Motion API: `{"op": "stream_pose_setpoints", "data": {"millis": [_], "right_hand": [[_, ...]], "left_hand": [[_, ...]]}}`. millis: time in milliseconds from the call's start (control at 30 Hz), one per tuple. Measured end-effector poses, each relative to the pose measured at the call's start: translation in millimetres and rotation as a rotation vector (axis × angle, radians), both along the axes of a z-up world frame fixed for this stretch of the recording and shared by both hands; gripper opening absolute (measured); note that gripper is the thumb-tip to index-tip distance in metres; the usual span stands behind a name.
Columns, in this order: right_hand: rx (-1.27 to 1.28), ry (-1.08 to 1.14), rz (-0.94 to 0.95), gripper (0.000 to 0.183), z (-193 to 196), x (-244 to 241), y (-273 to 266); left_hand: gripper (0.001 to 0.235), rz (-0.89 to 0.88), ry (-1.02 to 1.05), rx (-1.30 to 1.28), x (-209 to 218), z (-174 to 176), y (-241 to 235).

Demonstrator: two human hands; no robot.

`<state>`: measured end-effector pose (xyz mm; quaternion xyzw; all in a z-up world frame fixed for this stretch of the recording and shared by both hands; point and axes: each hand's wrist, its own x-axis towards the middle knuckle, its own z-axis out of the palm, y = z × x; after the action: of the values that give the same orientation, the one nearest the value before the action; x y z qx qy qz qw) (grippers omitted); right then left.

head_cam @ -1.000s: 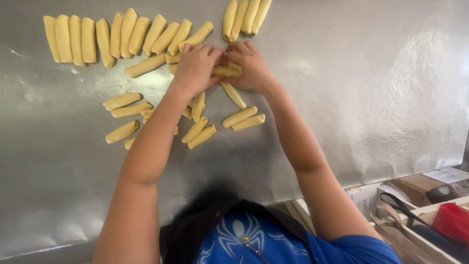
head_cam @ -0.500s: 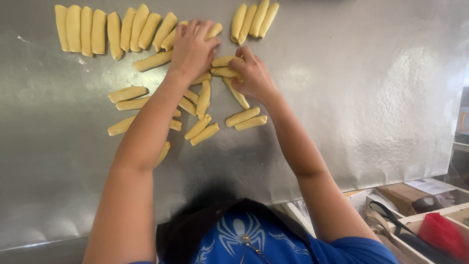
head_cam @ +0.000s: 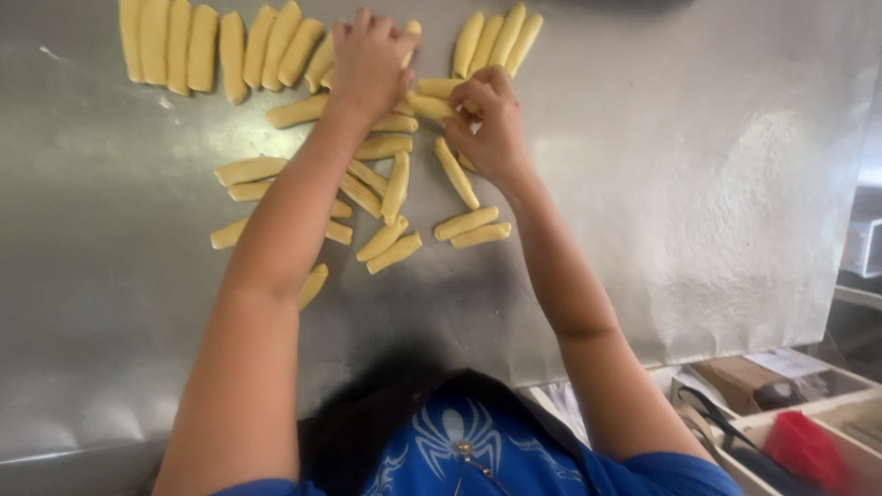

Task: The person flattens small yellow dough pieces on a metal table, places a small piece of dark filling into each, and folds them into crescent shapes. The finished dumplings are arranged in neat rows on the left side of the table.

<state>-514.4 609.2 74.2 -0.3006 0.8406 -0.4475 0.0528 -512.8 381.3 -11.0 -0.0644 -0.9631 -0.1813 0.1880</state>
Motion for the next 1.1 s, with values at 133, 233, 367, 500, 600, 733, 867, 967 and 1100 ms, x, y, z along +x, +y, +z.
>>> {"op": "stream_pose_setpoints", "data": {"millis": [133, 233, 367, 500, 600, 733, 867, 967, 1100], "right_hand": [[-0.105, -0.018, -0.248, 0.016, -12, -21, -28], [-0.23, -0.01, -0.384, 0.019, -29, -31, -55], [0.46, 0.121, -0.314, 0.04, -49, -32, -75], [0.448, 0.175, -0.261, 0.055, -51, -11, -64], [0.371, 0.179, -0.099, 0.047, -44, 11, -55], [0.285, 0.278, 0.106, 0.063, -42, 32, -56], [0.407, -0.007, 0.007, 0.056, -44, 27, -69], [0.462, -0.233, -0.037, 0.05, -48, 24, -69], [0.3, -0.009, 0.007, 0.044, -49, 37, -65]], "left_hand": [[0.044, 0.042, 0.014, 0.086, 17, 5, 2], [0.045, 0.122, 0.046, 0.115, 23, 1, 4], [0.044, 0.218, 0.069, 0.214, 21, -4, 9], [0.036, 0.141, 0.157, 0.29, 33, 3, 1], [0.032, 0.123, 0.114, 0.391, 57, 14, -10], [0.019, 0.284, -0.08, 0.488, 104, 17, -12], [0.036, 0.346, -0.007, 0.242, 133, 21, -17], [0.047, 0.383, -0.039, 0.13, 141, 21, -22], [0.038, 0.439, -0.173, 0.113, 134, 21, -35]]}}
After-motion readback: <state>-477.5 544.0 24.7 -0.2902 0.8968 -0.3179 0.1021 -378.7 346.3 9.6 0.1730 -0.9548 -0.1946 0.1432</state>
